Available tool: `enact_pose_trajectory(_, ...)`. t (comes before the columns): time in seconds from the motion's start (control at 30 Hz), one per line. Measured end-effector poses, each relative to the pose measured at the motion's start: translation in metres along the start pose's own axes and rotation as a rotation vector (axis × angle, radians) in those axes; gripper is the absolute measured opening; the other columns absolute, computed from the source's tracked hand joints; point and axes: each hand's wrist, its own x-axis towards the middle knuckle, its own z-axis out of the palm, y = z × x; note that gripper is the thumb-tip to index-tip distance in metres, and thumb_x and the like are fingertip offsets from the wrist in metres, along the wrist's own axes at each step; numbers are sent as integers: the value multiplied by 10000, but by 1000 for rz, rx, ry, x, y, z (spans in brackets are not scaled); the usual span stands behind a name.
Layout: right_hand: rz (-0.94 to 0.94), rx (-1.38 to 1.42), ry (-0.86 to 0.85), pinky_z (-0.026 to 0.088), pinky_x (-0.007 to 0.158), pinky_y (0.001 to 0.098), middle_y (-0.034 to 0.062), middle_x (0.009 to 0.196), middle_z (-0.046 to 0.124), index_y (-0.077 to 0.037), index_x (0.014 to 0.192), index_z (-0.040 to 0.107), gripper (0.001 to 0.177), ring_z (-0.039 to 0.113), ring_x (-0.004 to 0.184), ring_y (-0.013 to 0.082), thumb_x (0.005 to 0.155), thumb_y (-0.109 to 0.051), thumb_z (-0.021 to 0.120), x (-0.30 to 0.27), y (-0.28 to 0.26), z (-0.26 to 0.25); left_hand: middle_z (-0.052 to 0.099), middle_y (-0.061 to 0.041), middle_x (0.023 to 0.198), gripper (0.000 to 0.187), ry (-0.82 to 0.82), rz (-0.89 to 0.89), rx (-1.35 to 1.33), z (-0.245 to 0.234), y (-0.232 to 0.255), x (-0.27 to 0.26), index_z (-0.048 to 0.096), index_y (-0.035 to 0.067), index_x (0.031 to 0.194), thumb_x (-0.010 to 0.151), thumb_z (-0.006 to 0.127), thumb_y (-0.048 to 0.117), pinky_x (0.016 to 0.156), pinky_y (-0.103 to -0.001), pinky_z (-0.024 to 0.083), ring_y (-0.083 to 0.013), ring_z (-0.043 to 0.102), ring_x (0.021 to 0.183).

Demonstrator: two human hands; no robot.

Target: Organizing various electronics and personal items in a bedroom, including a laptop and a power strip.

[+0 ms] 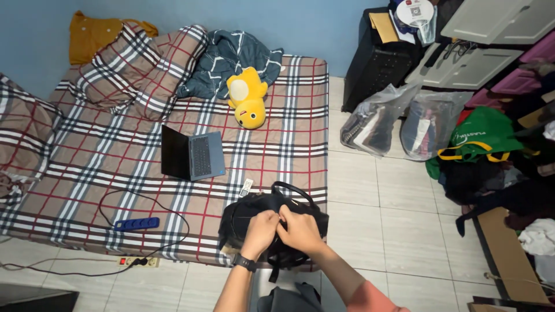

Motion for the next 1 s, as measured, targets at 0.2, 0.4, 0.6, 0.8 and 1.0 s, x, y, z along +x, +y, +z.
enact_pose_trajectory(0.2,-166,-270,334,515,668,539,122,778,653,-115,944,521,208,671,760,413,809,-159,673,-1,2,25,712,-229,915,295,-33,45,311,13,7,18,706,37,870,926,577,297,797,-534,541,-445,679,920)
enact_pose_trajectory(0.4,363,62,265,513,635,571,197,804,678,-91,989,542,168,665,787,465,974,-256,569,-19,45,65,709,-238,936,324,-62,24,388,54,-15,32,715,54,873,940,552,326,831,-543,538,-455,674,933)
enact_pose_trajectory(0.6,291,-39,190,542,631,549,182,804,705,-139,986,599,181,688,738,424,991,-312,548,7,66,39,695,-208,999,221,-103,365,229,20,-2,43,654,31,980,1015,530,210,834,-481,521,-418,658,975)
enact_pose_trajectory(0.8,209,-123,16,526,658,558,180,867,712,-108,1015,557,189,675,827,426,1015,-296,533,24,52,-7,732,-144,1012,232,-58,280,-58,41,-12,30,693,37,1096,868,725,62,814,-368,580,-301,742,934)
enact_pose_trajectory(1.0,91,-124,-38,516,662,533,141,899,710,-111,999,555,158,677,865,401,990,-268,558,14,26,-49,715,-133,999,274,0,317,-187,62,-17,22,660,32,1065,810,759,38,809,-365,558,-309,710,940)
